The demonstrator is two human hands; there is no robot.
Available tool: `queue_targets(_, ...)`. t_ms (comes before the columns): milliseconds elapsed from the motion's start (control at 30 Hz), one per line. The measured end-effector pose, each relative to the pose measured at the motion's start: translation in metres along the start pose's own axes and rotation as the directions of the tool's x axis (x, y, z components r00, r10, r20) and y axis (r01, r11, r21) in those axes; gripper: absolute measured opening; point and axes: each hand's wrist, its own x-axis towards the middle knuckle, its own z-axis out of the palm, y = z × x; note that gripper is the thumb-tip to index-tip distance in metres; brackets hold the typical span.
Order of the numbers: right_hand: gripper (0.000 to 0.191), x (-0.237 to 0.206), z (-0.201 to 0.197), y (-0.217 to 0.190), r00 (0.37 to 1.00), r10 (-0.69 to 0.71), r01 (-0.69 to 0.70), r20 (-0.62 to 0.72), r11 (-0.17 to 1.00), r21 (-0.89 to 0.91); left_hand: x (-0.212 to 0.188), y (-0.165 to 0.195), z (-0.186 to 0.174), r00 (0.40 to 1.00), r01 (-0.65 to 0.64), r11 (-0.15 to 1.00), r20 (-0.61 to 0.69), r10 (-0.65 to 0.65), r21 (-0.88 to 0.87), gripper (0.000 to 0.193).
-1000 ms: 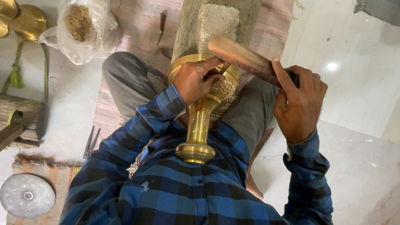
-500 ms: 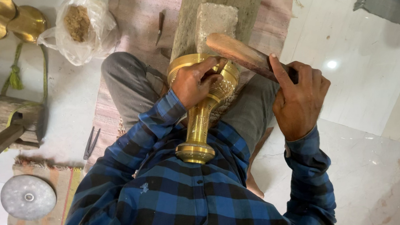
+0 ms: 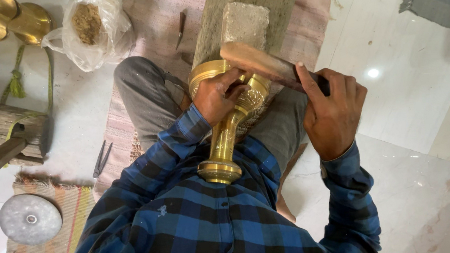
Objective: The person sits on the floor holding a brass vase between their legs and decorates its flared rim by hammering a small punch against the metal with a wooden mallet, working around the rim section by section.
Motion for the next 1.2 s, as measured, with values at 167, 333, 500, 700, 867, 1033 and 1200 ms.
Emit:
queue_targets(167, 0.066, -0.001, 0.0, 0.004, 0.999, 0.034, -0.038, 0.022, 0.985, 0.17, -0.001, -0.004, 0.003, 0.993, -0.108, 0.991, -0.062, 0.104, -0.075, 0.04)
queue_targets(333, 0.066, 0.001, 0.004, 0.003, 0.995, 0.076, -0.056, -0.069, 0.964, 0.26, -0.004, 0.0, 0.003, 0.991, -0.114, 0.991, -0.085, 0.107, -0.076, 0.042)
queue_targets(500, 0.067, -0.001, 0.004, 0.0, 1.0, 0.015, -0.015, -0.019, 1.0, -0.002, -0.004, 0.001, 0.003, 0.999, 0.039, 0.999, -0.012, -0.039, -0.034, 0.037)
queue_targets(700, 0.069, 0.001, 0.002, 0.002, 0.999, -0.009, 0.006, 0.054, 0.999, 0.053, -0.004, -0.005, 0.004, 0.993, -0.089, 0.995, -0.076, 0.093, 0.051, 0.038)
queue_targets(867, 0.065, 0.001, 0.002, -0.001, 0.986, 0.162, -0.121, -0.043, 0.863, 0.491, -0.005, -0.001, 0.004, 0.985, -0.147, 0.985, -0.103, 0.137, -0.095, 0.041)
queue_targets(1033, 0.068, -0.004, 0.008, 0.001, 0.995, 0.064, -0.063, 0.075, 0.998, -0.014, -0.003, 0.004, 0.002, 0.989, -0.092, 0.991, -0.126, 0.08, -0.094, 0.04)
queue_targets(1200, 0.066, -0.015, 0.023, 0.008, 0.992, 0.092, -0.112, 0.082, 0.954, 0.278, -0.012, 0.0, 0.001, 0.968, 0.059, 0.945, -0.213, -0.133, -0.323, 0.038)
